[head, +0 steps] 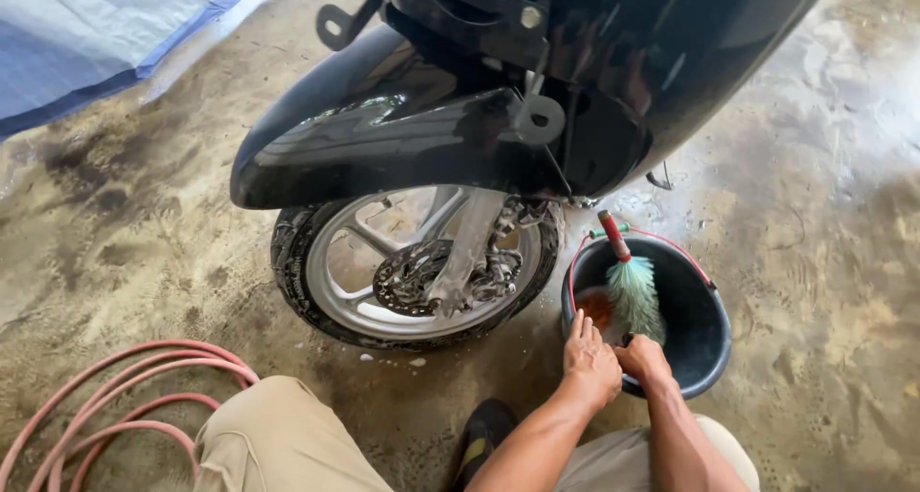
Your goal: The person cleans the front wheel, brake disc, and surrounding components of a black motorcycle with soapy water and a detail brush.
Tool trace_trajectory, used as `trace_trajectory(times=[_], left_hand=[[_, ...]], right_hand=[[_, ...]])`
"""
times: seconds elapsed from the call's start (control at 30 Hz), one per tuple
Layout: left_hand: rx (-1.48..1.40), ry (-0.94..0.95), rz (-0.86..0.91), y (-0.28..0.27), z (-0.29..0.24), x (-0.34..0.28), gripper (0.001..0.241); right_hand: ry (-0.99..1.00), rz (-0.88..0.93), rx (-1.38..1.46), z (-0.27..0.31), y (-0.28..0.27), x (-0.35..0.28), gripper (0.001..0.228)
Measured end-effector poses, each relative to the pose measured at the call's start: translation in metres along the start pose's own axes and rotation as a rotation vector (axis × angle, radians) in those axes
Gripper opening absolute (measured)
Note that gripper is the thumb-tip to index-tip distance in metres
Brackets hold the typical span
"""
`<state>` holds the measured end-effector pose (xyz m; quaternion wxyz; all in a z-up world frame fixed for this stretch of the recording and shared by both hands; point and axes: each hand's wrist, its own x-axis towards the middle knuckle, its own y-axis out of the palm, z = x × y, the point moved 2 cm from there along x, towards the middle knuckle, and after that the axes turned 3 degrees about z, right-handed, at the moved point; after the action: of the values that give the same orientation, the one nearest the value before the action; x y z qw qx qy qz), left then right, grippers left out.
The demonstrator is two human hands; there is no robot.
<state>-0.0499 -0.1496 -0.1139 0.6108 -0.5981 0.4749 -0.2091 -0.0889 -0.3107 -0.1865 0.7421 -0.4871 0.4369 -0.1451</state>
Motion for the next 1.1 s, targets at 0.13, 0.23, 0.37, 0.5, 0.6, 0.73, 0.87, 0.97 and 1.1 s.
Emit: trace_trajectory(times=[0.13,0.23,0.37,0.5,0.6,0.73,0.87,0.97,1.1], left_hand=[[-0.063,-0.042,-0.048,0.016,-0.003,0.015,0.06],[-0.109,-0.063,-0.373,0.014,0.004,0.024,0.067],[-0.354,0.052,-0.539,-0.044,0.027,-0.013,0.068],[-0.596,0.13,-0.81,-0.141,0.066,-0.11,0.051],[-0.519,0.114,-1.122,-0.17,0.098,-0.168,0.043],[-0.587,-0.058,-1.146,-0.184,0.154,-0.196,0.053],[-0.436,-0.177,-1.176,-0.169,0.206,-0.2,0.064],[-0.409,-0.234,-1.16,-0.162,0.242,-0.202,0.07],[-0.388,-0.324,-1.115,-0.149,0.281,-0.222,0.073]], right_hand=[[0.0,-0.129,0.153,0.032,-0.053,-0.067,0.04],[-0.043,-0.261,0.369,0.045,-0.085,-0.096,0.036],[-0.213,-0.436,0.969,0.068,-0.116,-0.145,0.024],[-0.471,-0.42,1.382,0.124,-0.152,-0.214,0.025],[-0.626,-0.418,1.414,0.171,-0.163,-0.261,0.024],[-0.732,-0.539,1.378,0.239,-0.165,-0.309,0.02],[-1.027,-0.711,1.099,0.289,-0.149,-0.307,0.014],[-1.211,-0.899,1.052,0.327,-0.146,-0.308,0.014],[-1.239,-0.941,1.008,0.375,-0.135,-0.313,0.017]])
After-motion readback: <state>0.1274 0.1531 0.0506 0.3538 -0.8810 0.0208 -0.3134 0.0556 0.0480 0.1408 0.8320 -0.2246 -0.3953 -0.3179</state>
